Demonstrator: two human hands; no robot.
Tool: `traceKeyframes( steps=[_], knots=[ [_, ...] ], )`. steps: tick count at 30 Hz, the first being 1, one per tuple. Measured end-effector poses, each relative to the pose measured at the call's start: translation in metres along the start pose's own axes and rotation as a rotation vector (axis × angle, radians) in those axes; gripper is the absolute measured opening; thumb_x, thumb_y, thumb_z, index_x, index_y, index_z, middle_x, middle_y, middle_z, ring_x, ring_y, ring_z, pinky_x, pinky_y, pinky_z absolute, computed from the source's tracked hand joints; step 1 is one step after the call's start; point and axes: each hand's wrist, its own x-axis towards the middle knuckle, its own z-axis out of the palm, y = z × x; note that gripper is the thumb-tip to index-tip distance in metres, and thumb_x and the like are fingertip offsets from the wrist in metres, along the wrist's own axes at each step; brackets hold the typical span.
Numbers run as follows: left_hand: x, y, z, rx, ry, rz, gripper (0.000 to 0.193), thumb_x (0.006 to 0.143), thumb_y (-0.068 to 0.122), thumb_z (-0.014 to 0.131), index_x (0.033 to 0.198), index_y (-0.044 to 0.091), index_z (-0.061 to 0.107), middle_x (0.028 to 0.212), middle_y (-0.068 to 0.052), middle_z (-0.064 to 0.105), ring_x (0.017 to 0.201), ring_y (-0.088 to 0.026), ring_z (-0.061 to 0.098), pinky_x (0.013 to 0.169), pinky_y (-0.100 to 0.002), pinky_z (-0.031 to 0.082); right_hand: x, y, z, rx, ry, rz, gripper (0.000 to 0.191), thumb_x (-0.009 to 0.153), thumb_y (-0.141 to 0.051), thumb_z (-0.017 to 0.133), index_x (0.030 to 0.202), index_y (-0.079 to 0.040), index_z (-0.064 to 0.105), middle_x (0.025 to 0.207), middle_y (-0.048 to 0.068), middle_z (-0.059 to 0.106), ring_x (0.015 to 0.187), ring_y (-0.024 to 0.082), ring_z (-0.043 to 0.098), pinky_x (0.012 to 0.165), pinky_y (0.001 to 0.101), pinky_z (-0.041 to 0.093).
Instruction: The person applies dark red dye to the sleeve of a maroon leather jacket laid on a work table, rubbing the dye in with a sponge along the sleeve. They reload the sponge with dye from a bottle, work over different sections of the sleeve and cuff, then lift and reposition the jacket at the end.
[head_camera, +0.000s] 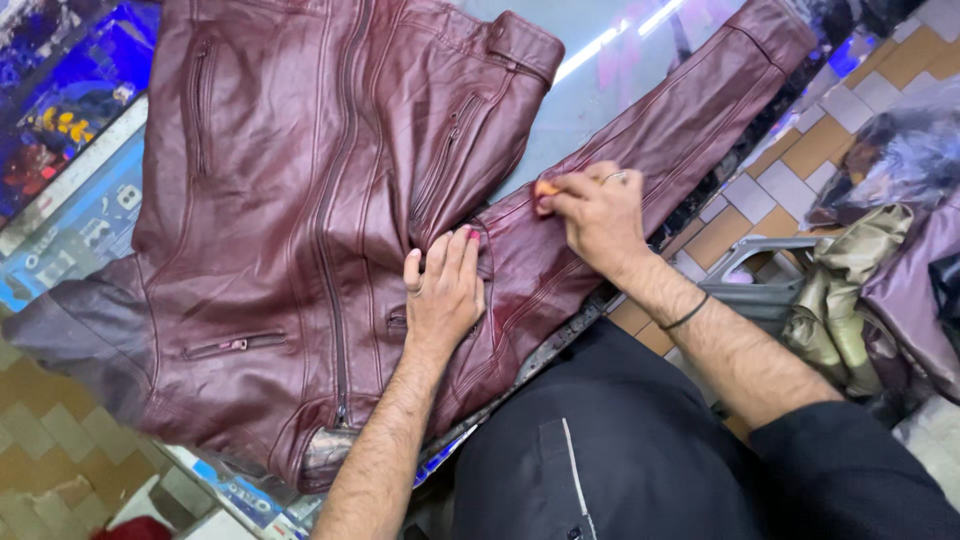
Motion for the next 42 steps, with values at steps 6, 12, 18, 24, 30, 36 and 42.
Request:
traceKeyframes(
  steps=[6,12,18,24,30,36,42],
  knots=[
    [0.001,-0.001,0.0,0.012,0.008,0.004,0.048,0.09,0.027,0.064,0.135,0.011,0.066,0.147,-0.001,0.057,0.136,-0.016,0.049,0.118,-0.047,0.02,0.007,-0.026,0.011,0.123,-0.058,-0.101,0.016,0.087,-0.012,0.069,0.095,-0.024,0.077,0.113,-0.009,0.07,0.103,0.019,0.058,0.088,0.0441,0.036],
    [0.001,-0.002,0.0,-0.006,0.002,-0.01,0.044,0.09,0.024,0.063,0.132,0.01,0.065,0.146,0.0,0.058,0.135,-0.016,0.051,0.118,-0.047,0.019,0.012,-0.032,0.013,0.142,-0.083,-0.036,0.016,0.089,-0.012,0.07,0.095,-0.025,0.077,0.115,-0.01,0.07,0.104,0.018,0.058,0.086,0.044,0.035],
    [-0.001,-0.002,0.0,-0.074,0.037,-0.022,0.04,0.09,0.019,0.064,0.129,0.01,0.062,0.146,-0.002,0.059,0.135,-0.017,0.053,0.119,-0.046,0.019,0.01,-0.043,0.016,0.105,-0.033,-0.03,0.022,0.085,-0.016,0.07,0.105,-0.022,0.078,0.118,-0.004,0.067,0.106,0.024,0.056,0.086,0.0453,0.036],
    [0.002,0.0,0.001,-0.162,0.054,-0.037,0.03,0.089,0.016,0.065,0.118,0.009,0.061,0.147,-0.004,0.059,0.134,-0.018,0.054,0.119,-0.047,0.021,-0.005,-0.053,0.021,0.093,-0.04,0.022,0.022,0.088,-0.019,0.071,0.11,-0.021,0.076,0.118,0.0,0.065,0.101,0.024,0.056,0.083,0.0452,0.037],
    [0.003,0.002,-0.001,-0.129,0.061,-0.018,0.022,0.09,0.017,0.066,0.11,0.012,0.059,0.146,-0.003,0.06,0.134,-0.018,0.054,0.117,-0.047,0.021,-0.006,0.022,-0.009,-0.18,-0.029,0.089,0.02,0.091,-0.015,0.07,0.103,-0.029,0.077,0.119,-0.01,0.067,0.104,0.021,0.057,0.084,0.0456,0.036],
    [0.004,0.0,-0.002,-0.114,0.065,-0.012,0.026,0.089,0.018,0.066,0.113,0.012,0.06,0.146,-0.002,0.06,0.134,-0.018,0.054,0.118,-0.048,0.021,-0.025,0.06,-0.012,-0.153,0.03,0.121,0.023,0.09,-0.016,0.071,0.109,-0.025,0.078,0.126,0.0,0.065,0.114,0.027,0.056,0.092,0.0474,0.038],
    [0.001,0.001,-0.006,-0.185,0.092,0.01,0.045,0.089,0.014,0.067,0.133,0.01,0.059,0.144,-0.003,0.062,0.136,-0.021,0.054,0.121,-0.051,0.018,-0.011,0.032,-0.019,-0.017,-0.03,0.075,0.024,0.093,-0.009,0.071,0.107,-0.028,0.077,0.124,-0.006,0.068,0.114,0.021,0.059,0.091,0.0446,0.038]
  ],
)
